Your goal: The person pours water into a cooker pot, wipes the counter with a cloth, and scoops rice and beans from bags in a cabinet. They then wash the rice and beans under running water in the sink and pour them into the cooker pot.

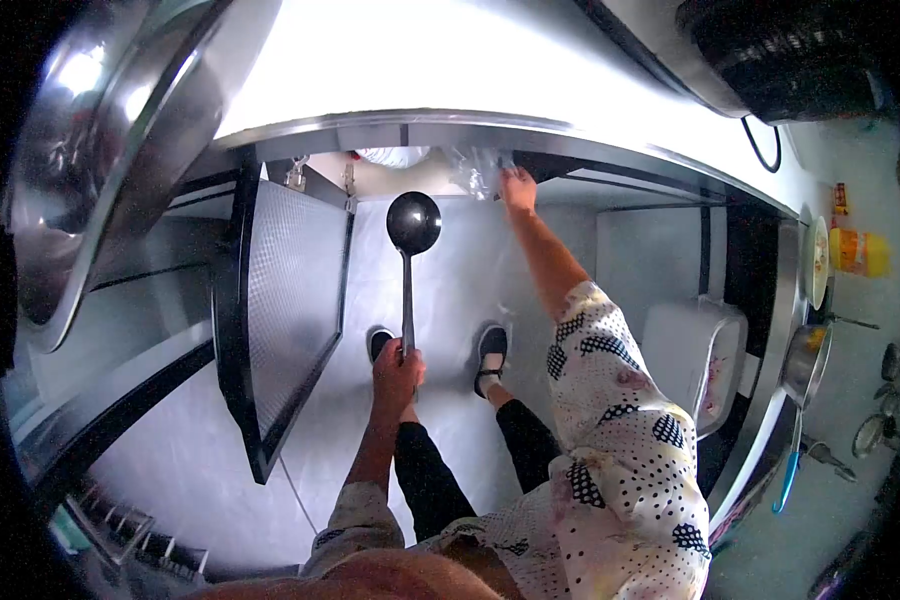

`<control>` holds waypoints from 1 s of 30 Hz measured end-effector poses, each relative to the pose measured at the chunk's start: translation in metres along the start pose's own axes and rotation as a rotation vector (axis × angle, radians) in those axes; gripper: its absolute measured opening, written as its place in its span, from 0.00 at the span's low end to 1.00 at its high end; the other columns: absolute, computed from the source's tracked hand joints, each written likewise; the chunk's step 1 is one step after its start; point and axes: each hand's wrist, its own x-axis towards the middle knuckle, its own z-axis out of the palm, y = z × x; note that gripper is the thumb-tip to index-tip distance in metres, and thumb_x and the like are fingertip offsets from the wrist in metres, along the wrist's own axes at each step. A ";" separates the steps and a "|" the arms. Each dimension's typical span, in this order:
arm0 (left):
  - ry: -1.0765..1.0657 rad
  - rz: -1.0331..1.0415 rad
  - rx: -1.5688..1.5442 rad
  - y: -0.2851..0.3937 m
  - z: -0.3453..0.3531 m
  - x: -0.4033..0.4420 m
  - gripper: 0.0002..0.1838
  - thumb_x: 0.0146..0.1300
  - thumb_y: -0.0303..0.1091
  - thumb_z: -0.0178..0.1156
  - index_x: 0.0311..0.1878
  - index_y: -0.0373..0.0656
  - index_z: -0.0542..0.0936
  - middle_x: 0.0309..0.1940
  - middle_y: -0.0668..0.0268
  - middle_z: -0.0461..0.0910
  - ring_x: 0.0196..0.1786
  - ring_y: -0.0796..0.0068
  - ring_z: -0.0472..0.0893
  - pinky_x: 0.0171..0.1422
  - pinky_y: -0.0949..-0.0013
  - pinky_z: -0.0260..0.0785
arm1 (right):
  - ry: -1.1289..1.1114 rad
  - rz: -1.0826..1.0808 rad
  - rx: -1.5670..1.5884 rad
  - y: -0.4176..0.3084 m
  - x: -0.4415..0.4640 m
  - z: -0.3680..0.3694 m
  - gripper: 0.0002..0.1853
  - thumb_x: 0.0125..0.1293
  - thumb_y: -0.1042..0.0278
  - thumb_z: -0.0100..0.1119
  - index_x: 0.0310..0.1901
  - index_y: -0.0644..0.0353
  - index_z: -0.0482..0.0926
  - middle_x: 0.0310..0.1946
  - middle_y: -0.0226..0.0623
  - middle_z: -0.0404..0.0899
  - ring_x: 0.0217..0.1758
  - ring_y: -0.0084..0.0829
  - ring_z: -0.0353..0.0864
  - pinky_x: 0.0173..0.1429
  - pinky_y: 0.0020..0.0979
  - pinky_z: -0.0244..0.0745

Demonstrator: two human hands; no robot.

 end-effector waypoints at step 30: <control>0.197 0.880 1.009 0.020 0.086 0.134 0.14 0.55 0.31 0.56 0.44 0.37 0.74 0.31 0.48 0.78 0.34 0.46 0.78 0.40 0.51 0.70 | -0.332 -0.427 0.187 -0.007 -0.031 -0.048 0.17 0.63 0.55 0.56 0.44 0.59 0.71 0.27 0.22 0.68 0.26 0.16 0.62 0.29 0.21 0.59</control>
